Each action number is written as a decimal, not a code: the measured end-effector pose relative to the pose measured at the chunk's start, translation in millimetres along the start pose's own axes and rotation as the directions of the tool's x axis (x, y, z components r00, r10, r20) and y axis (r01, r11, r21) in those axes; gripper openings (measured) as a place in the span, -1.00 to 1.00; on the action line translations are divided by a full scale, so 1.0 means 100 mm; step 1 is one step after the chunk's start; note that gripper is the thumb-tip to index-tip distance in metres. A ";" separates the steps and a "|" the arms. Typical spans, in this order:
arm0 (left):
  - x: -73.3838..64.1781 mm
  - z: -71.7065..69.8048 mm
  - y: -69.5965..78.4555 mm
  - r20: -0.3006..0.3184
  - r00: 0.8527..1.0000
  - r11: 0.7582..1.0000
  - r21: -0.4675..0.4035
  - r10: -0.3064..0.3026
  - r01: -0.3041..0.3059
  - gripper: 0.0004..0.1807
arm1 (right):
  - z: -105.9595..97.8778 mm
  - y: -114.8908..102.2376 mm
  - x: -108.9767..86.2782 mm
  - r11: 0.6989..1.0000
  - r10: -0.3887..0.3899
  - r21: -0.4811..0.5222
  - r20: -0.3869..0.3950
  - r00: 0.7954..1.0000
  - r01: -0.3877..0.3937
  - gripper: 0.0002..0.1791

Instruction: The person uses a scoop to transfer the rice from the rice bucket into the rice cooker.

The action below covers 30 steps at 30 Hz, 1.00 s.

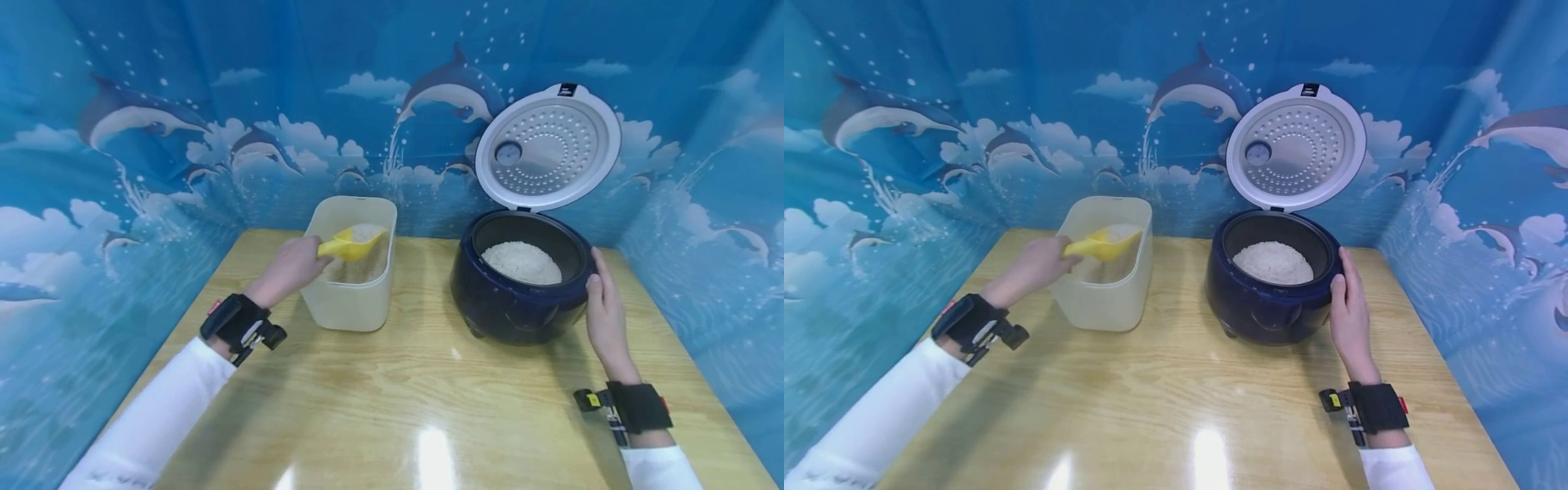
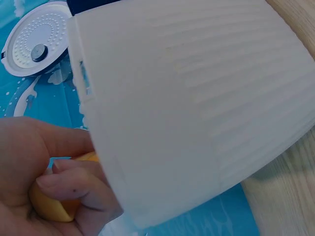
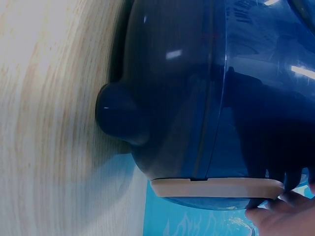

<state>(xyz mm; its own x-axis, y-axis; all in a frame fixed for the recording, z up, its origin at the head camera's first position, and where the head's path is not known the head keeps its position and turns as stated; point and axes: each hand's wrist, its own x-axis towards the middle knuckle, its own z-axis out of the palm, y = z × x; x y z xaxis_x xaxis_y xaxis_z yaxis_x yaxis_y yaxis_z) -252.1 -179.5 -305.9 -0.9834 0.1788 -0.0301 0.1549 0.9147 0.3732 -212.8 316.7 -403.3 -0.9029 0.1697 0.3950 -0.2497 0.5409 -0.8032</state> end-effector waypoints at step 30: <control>-0.53 0.16 -0.26 -0.407 0.908 0.985 -0.086 0.102 -0.149 -0.63 | 0.03 -0.02 0.00 1.000 0.022 -0.012 -0.002 1.000 -0.022 -0.43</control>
<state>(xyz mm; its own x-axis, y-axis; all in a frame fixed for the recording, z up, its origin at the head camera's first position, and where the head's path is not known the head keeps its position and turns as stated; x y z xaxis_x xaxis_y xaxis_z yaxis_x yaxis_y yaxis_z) -202.6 -206.7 -328.5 -0.9151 0.1079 0.3885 0.2912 0.8432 0.4519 -212.9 313.3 -403.1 -0.9075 0.1832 0.3779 -0.2255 0.5466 -0.8065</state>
